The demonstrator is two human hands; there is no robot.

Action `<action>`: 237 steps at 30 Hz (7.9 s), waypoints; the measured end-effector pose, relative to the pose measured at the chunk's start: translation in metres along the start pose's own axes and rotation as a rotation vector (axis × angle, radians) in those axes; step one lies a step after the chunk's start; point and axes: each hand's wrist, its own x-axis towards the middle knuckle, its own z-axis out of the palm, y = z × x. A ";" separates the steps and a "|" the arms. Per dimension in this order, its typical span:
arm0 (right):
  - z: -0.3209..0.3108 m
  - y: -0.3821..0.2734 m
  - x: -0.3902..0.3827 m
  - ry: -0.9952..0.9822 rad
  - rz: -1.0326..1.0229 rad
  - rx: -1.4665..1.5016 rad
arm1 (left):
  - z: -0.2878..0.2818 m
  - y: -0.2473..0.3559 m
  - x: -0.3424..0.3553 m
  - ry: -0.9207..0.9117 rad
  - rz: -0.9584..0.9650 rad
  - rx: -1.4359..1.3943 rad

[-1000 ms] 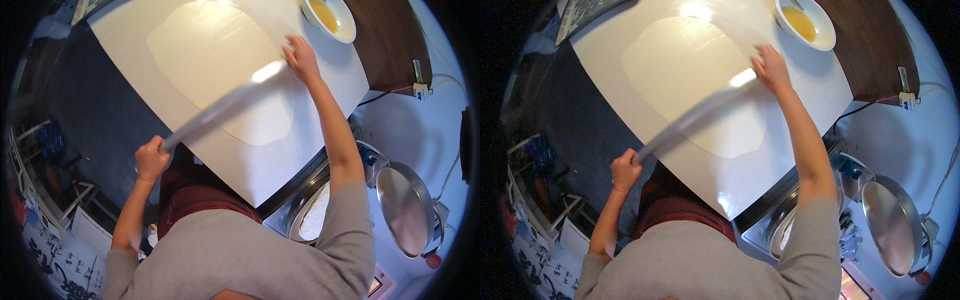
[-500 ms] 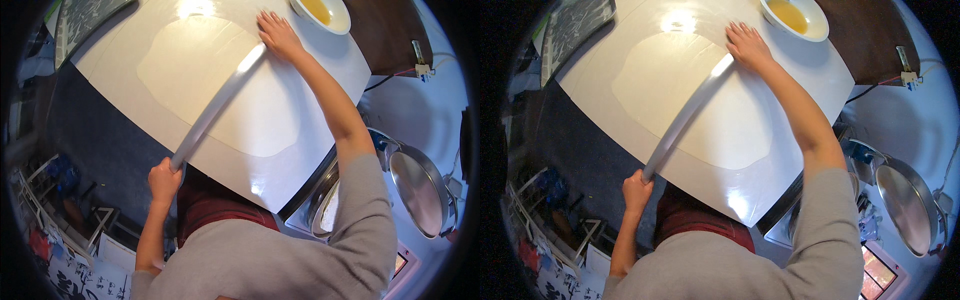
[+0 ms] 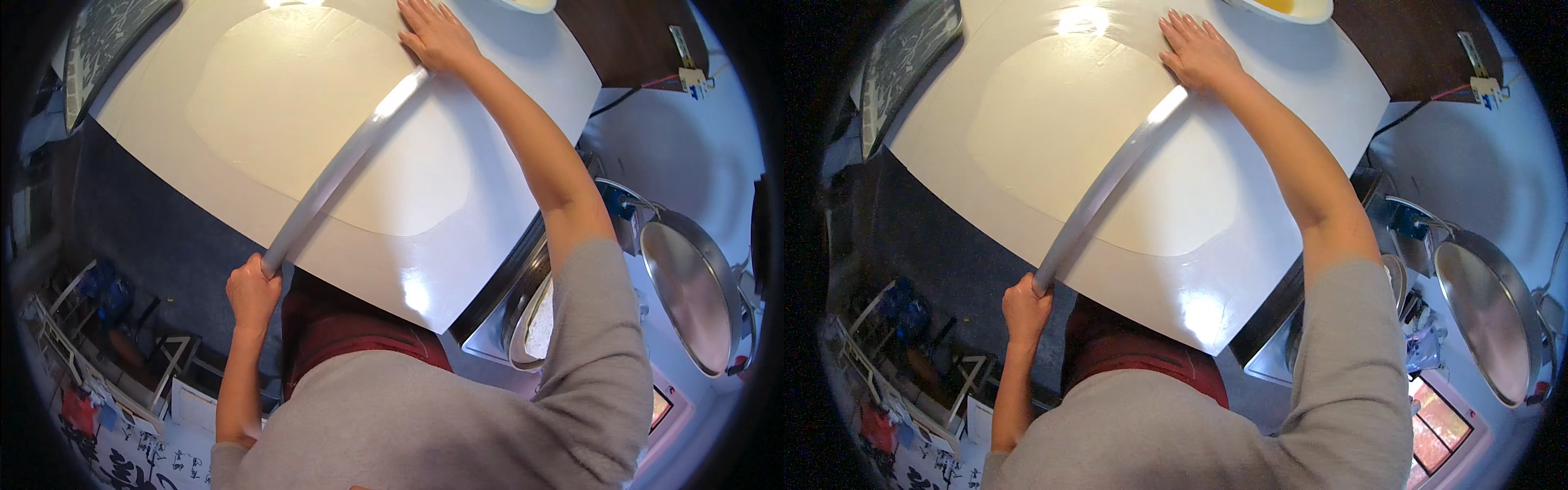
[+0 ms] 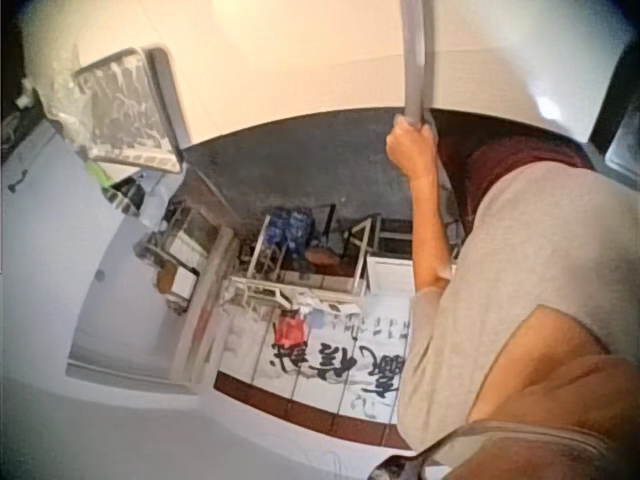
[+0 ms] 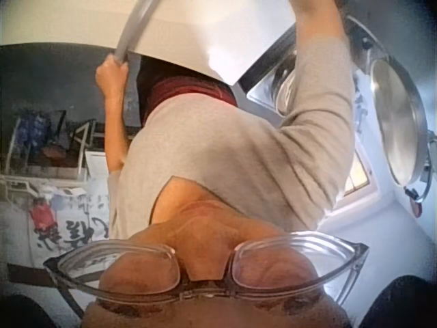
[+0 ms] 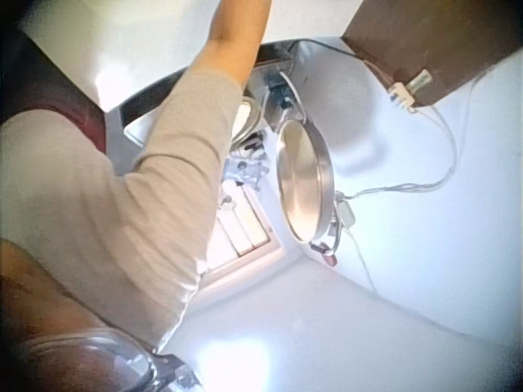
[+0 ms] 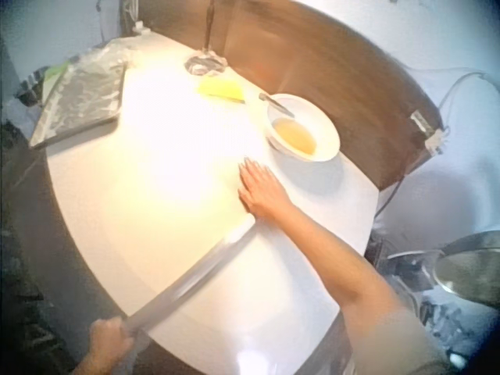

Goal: The person rolls out a large thin sheet of dough on a countertop using a rolling pin, then transfers it to a large round griddle to cook. After cooking, the person removes the finished pancake with a wooden spatula and places it in a container. The person also wipes the countertop with a sponge and liquid.

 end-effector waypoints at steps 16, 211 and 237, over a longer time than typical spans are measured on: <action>-0.072 0.040 -0.298 -0.063 0.204 0.122 | 0.037 0.056 -0.050 -0.112 0.198 0.068; -0.116 -0.270 -0.194 0.200 0.808 0.448 | -0.156 -0.007 0.269 -0.186 1.289 -0.099; -0.065 -0.283 -0.202 0.458 0.846 0.449 | -0.047 0.011 0.169 0.000 1.333 -0.230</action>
